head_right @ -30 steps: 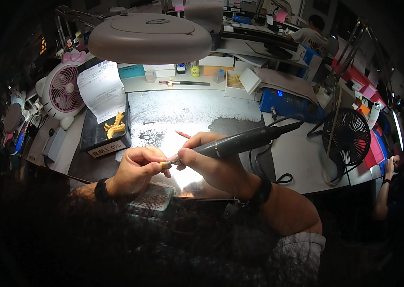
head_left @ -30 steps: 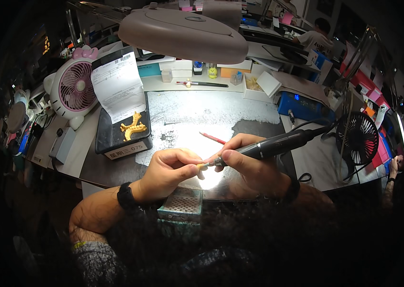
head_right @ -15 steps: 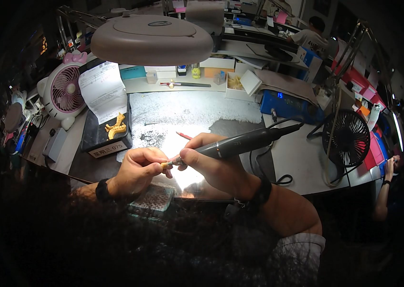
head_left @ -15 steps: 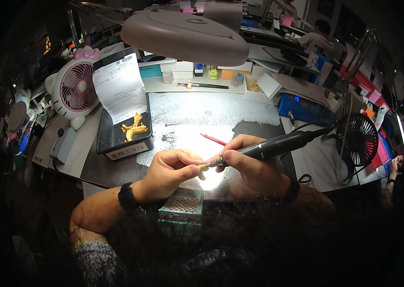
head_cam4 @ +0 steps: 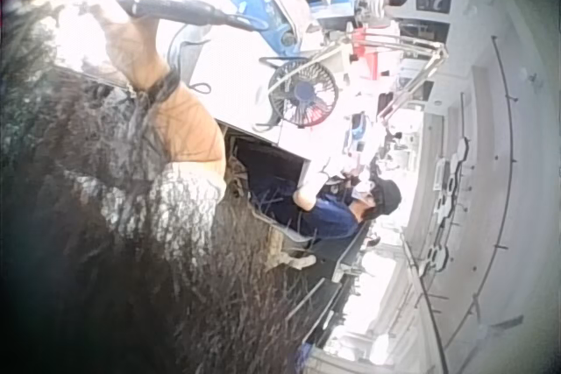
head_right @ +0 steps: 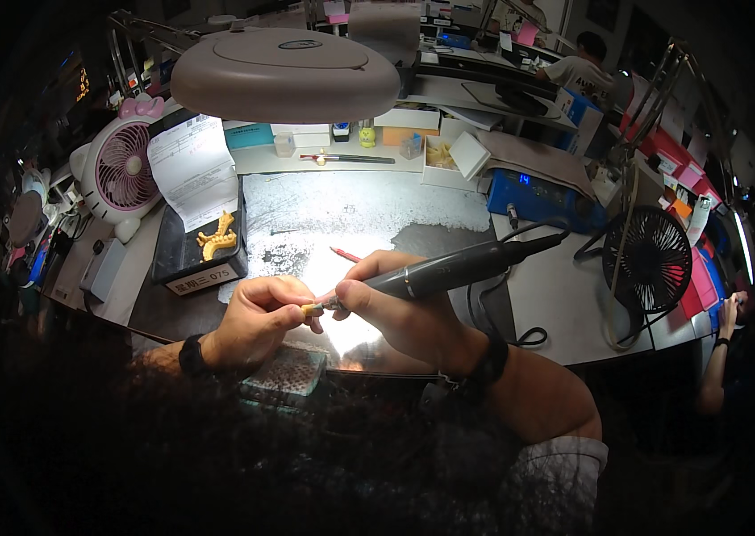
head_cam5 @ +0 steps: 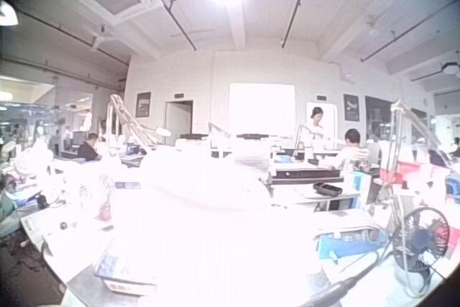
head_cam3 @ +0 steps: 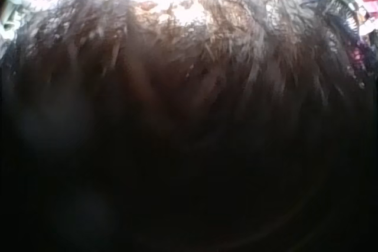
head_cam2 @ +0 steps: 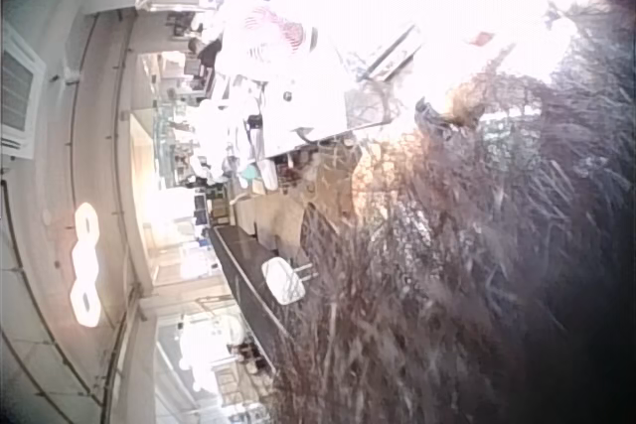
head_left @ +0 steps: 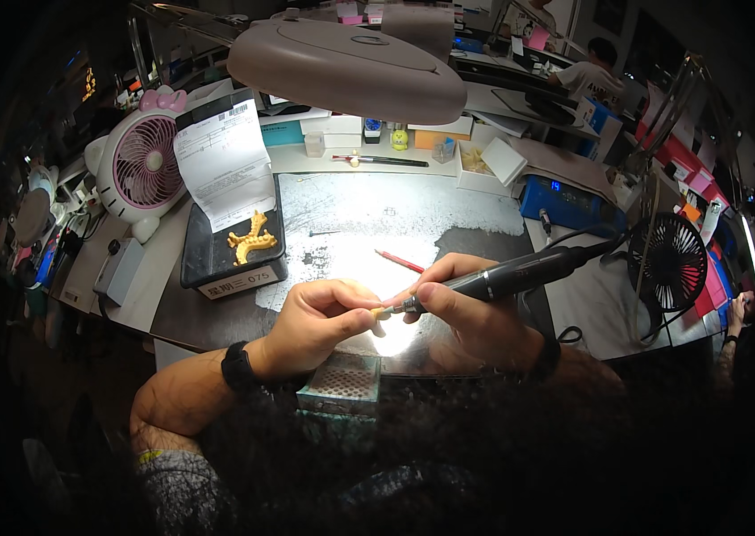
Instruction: Grinding and refining a dental model using a rotary tool.
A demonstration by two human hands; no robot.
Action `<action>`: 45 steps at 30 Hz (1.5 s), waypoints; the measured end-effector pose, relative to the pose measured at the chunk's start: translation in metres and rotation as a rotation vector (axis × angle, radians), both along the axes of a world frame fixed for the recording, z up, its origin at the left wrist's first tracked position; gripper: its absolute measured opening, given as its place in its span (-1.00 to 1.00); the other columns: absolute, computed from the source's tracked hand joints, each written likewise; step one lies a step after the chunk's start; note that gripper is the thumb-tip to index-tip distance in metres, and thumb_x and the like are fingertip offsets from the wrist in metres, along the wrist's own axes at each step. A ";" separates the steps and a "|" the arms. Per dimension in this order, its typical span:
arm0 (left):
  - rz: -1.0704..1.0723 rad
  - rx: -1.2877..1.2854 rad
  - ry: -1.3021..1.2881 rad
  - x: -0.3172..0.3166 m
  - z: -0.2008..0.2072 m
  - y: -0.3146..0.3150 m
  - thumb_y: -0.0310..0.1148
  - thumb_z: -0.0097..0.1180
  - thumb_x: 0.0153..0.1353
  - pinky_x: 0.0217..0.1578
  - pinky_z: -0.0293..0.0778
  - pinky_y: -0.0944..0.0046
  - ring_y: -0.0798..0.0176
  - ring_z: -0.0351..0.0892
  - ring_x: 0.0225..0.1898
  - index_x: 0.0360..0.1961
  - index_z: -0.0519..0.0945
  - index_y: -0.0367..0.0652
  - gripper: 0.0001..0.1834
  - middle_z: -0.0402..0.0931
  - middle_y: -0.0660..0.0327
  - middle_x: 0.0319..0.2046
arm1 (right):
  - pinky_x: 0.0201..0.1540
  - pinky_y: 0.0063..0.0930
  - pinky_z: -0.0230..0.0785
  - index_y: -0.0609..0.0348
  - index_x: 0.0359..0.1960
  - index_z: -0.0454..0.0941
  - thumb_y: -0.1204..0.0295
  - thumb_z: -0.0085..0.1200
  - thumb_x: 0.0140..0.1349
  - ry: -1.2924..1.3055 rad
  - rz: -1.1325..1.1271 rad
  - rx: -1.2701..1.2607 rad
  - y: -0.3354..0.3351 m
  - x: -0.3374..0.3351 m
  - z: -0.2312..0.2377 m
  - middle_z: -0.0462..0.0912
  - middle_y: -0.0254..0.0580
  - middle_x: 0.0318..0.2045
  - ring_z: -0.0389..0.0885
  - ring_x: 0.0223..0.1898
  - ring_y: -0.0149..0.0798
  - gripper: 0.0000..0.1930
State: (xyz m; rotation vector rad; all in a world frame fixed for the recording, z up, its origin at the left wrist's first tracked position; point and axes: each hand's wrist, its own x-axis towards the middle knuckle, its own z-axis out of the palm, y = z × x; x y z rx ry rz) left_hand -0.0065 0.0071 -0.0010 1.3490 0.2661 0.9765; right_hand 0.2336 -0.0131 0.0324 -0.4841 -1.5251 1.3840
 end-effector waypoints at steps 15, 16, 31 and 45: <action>0.003 -0.012 -0.009 0.000 0.000 -0.001 -0.60 0.16 0.32 -0.07 0.62 0.20 0.20 0.66 -0.15 -0.20 0.60 -0.34 -0.94 0.62 0.05 -0.16 | -0.12 -0.48 0.57 0.36 -0.24 0.54 0.55 0.08 0.36 0.095 0.002 -0.068 -0.001 -0.003 -0.001 0.70 -0.06 -0.30 0.70 -0.25 -0.34 -0.91; 0.008 -0.018 -0.008 0.000 0.000 -0.001 -0.60 0.16 0.32 -0.08 0.62 0.20 0.20 0.66 -0.15 -0.20 0.60 -0.34 -0.94 0.62 0.05 -0.16 | -0.12 -0.48 0.57 0.36 -0.23 0.54 0.55 0.07 0.36 0.091 0.002 -0.079 -0.001 -0.002 -0.001 0.70 -0.06 -0.29 0.70 -0.24 -0.33 -0.91; -0.002 -0.007 -0.023 0.000 -0.001 0.000 -0.60 0.16 0.32 -0.06 0.61 0.18 0.19 0.66 -0.14 -0.20 0.59 -0.34 -0.94 0.62 0.05 -0.16 | -0.13 -0.48 0.58 0.37 -0.24 0.55 0.55 0.09 0.35 0.046 -0.016 -0.048 -0.003 -0.004 0.002 0.71 -0.03 -0.28 0.70 -0.26 -0.34 -0.91; 0.001 -0.018 -0.015 0.000 0.000 0.000 -0.57 0.17 0.32 -0.06 0.61 0.18 0.19 0.66 -0.13 -0.19 0.60 -0.34 -0.93 0.62 0.07 -0.17 | -0.09 -0.36 0.57 0.30 -0.20 0.53 0.53 0.03 0.40 -0.005 -0.017 0.007 -0.001 -0.002 -0.001 0.73 0.11 -0.20 0.66 -0.23 -0.35 -0.92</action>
